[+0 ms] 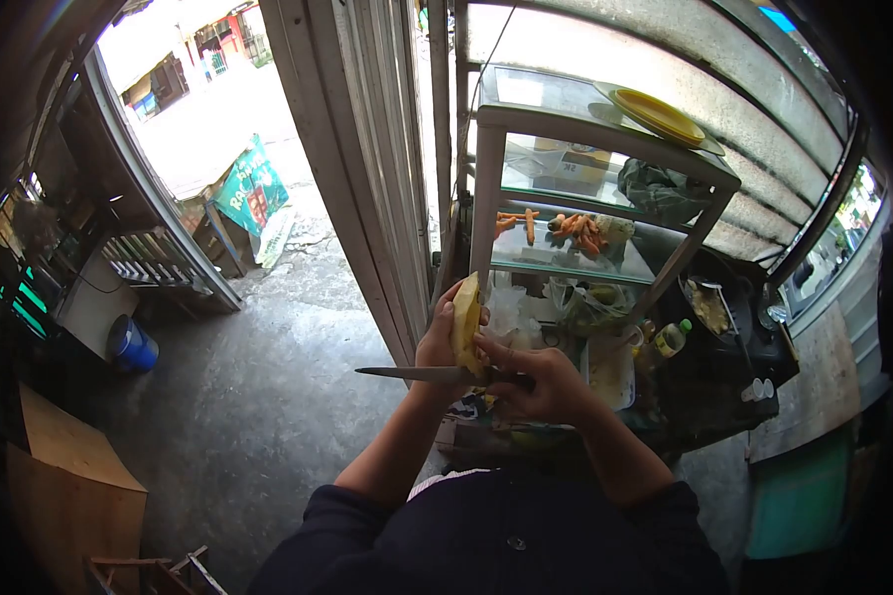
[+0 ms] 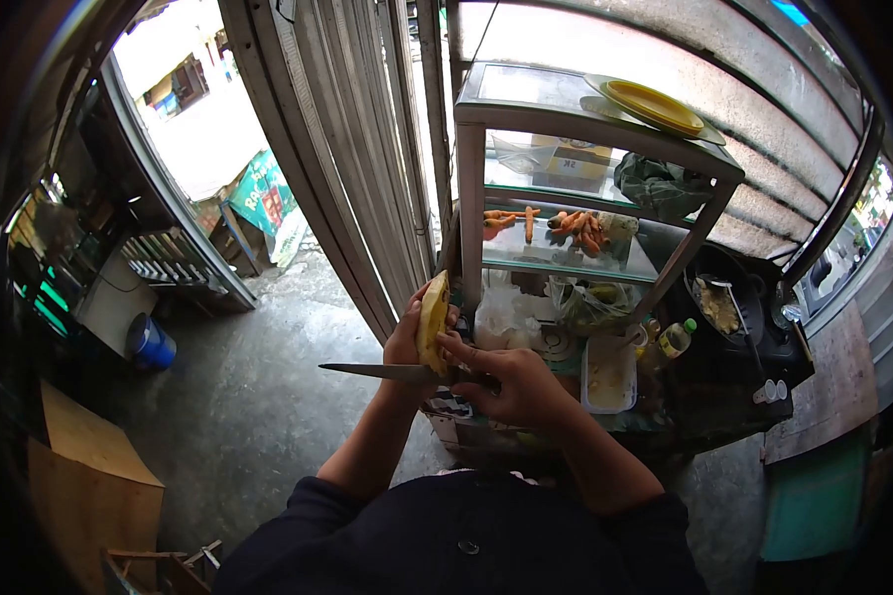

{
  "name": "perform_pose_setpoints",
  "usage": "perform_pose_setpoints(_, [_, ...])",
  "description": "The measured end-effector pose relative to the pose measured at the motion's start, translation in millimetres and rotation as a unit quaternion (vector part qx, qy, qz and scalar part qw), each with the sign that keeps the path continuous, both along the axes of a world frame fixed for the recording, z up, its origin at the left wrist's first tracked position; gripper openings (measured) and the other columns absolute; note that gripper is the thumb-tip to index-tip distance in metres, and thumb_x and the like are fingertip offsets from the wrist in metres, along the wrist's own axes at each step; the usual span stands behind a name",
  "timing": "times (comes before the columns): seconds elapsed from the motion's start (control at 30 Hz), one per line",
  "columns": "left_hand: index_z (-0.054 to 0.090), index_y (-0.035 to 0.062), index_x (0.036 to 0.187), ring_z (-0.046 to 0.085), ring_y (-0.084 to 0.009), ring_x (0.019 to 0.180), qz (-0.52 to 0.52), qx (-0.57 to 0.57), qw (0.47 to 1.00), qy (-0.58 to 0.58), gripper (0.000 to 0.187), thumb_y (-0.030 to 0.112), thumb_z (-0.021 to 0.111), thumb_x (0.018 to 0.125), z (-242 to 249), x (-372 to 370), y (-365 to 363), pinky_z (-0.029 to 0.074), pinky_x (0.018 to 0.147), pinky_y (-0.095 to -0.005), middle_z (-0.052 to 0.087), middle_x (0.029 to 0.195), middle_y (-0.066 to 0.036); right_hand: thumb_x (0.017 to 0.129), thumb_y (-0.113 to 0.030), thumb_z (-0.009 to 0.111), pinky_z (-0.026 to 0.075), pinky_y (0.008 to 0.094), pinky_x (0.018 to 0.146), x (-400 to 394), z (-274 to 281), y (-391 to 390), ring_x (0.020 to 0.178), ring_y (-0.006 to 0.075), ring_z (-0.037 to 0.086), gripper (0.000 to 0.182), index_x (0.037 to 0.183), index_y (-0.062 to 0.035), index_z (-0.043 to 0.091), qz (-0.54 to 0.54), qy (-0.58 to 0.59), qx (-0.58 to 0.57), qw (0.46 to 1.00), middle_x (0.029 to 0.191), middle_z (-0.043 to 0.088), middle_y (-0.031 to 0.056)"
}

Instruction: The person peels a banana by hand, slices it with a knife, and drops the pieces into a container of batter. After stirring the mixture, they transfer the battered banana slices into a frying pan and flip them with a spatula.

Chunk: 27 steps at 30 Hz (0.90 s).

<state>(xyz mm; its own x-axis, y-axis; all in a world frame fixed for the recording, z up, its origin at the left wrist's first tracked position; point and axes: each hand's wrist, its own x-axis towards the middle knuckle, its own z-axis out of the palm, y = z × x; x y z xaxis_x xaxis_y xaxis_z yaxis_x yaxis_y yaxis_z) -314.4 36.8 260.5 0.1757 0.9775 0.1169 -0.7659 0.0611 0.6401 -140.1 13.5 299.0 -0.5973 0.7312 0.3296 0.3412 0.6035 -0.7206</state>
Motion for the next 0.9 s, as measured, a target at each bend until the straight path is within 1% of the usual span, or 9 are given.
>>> perform_pose_setpoints(0.03, [0.032, 0.0083, 0.137, 0.054, -0.0139, 0.069, -0.001, 0.0, 1.0, 0.0, 0.046, 0.034, 0.033, 0.099, 3, 2, -2, 0.051, 0.06, -0.0236, 0.05, 0.097, -0.011, 0.079, -0.018, 0.072, 0.051, 0.0344, 0.065, 1, 4, -1, 0.065, 0.0236, 0.065, 0.067, 0.139, -0.0234, 0.044, 0.006, -0.035, -0.026, 0.999, 0.084, 0.068, 0.0108])
perform_pose_setpoints(0.1, [0.033, 0.0077, 0.137, 0.053, -0.0143, 0.067, -0.038, -0.055, 0.995, -0.077, 0.046, 0.033, 0.033, 0.099, 12, 7, -6, 0.05, 0.06, -0.0239, 0.05, 0.097, -0.011, 0.079, -0.018, 0.072, 0.051, 0.0343, 0.064, 0, -4, 2, 0.064, 0.0238, 0.065, 0.069, 0.14, -0.0235, 0.042, 0.0, -0.002, 0.005, 1.0, 0.083, 0.068, 0.0108])
perform_pose_setpoints(0.17, [0.033, 0.0063, 0.137, 0.054, -0.0137, 0.071, -0.045, -0.027, 0.996, -0.067, 0.046, 0.034, 0.032, 0.099, 8, 6, -5, 0.049, 0.063, -0.0245, 0.05, 0.097, -0.01, 0.078, -0.018, 0.072, 0.051, 0.0342, 0.064, 0, -4, 1, 0.064, 0.024, 0.065, 0.07, 0.141, -0.0236, 0.04, -0.002, 0.029, 0.037, 0.999, 0.083, 0.068, 0.0107])
perform_pose_setpoints(0.23, [0.033, 0.0049, 0.136, 0.055, -0.0131, 0.076, -0.051, -0.001, 0.997, -0.056, 0.047, 0.035, 0.031, 0.1, 5, 4, -5, 0.049, 0.067, -0.0251, 0.051, 0.097, -0.009, 0.079, -0.018, 0.072, 0.051, 0.0344, 0.064, -1, 3, -4, 0.065, 0.0244, 0.066, 0.07, 0.141, -0.0236, 0.04, -0.015, 0.001, -0.007, 1.0, 0.083, 0.068, 0.0104])
perform_pose_setpoints(0.3, [0.032, 0.005, 0.137, 0.054, -0.0128, 0.075, 0.003, 0.037, 0.999, 0.02, 0.048, 0.035, 0.032, 0.1, 5, 6, -5, 0.049, 0.066, -0.0249, 0.051, 0.097, -0.009, 0.079, -0.018, 0.072, 0.051, 0.0345, 0.064, -2, 1, -7, 0.065, 0.0242, 0.066, 0.07, 0.141, -0.0236, 0.041, -0.029, -0.007, 0.003, 1.0, 0.084, 0.068, 0.0099])
perform_pose_setpoints(0.43, [0.032, 0.0048, 0.137, 0.053, -0.012, 0.074, -0.015, 0.038, 0.999, 0.003, 0.048, 0.035, 0.032, 0.1, 7, 5, -5, 0.048, 0.065, -0.0246, 0.051, 0.096, -0.009, 0.08, -0.02, 0.071, 0.051, 0.0345, 0.063, 0, 4, -6, 0.065, 0.0238, 0.066, 0.066, 0.14, -0.0232, 0.043, -0.035, -0.021, 0.044, 0.998, 0.084, 0.069, 0.0094])
perform_pose_setpoints(0.53, [0.032, 0.0046, 0.137, 0.052, -0.0117, 0.072, -0.054, -0.017, 0.997, -0.056, 0.047, 0.034, 0.031, 0.101, 13, 6, -7, 0.047, 0.064, -0.0241, 0.051, 0.096, -0.009, 0.081, -0.021, 0.071, 0.051, 0.0342, 0.062, 3, 1, -2, 0.065, 0.0234, 0.066, 0.064, 0.139, -0.0229, 0.044, -0.027, -0.007, 0.098, 0.995, 0.085, 0.069, 0.01])
perform_pose_setpoints(0.73, [0.031, 0.0055, 0.137, 0.053, -0.0123, 0.073, 0.035, 0.085, 0.994, 0.053, 0.048, 0.037, 0.032, 0.101, 9, 11, -1, 0.048, 0.065, -0.0244, 0.051, 0.097, -0.009, 0.08, -0.023, 0.071, 0.052, 0.0345, 0.065, 0, 3, -9, 0.07, 0.0239, 0.068, 0.065, 0.139, -0.0226, 0.044, -0.079, -0.039, 0.029, 0.996, 0.092, 0.069, 0.0102])
perform_pose_setpoints(0.9, [0.031, 0.0077, 0.138, 0.054, -0.0125, 0.077, -0.048, 0.035, 0.998, 0.001, 0.048, 0.037, 0.034, 0.101, 11, 8, -6, 0.049, 0.069, -0.025, 0.051, 0.098, -0.008, 0.08, -0.022, 0.072, 0.052, 0.0349, 0.065, 7, 7, -8, 0.069, 0.0243, 0.068, 0.067, 0.14, -0.0218, 0.042, -0.046, -0.014, 0.062, 0.997, 0.089, 0.069, 0.0106])
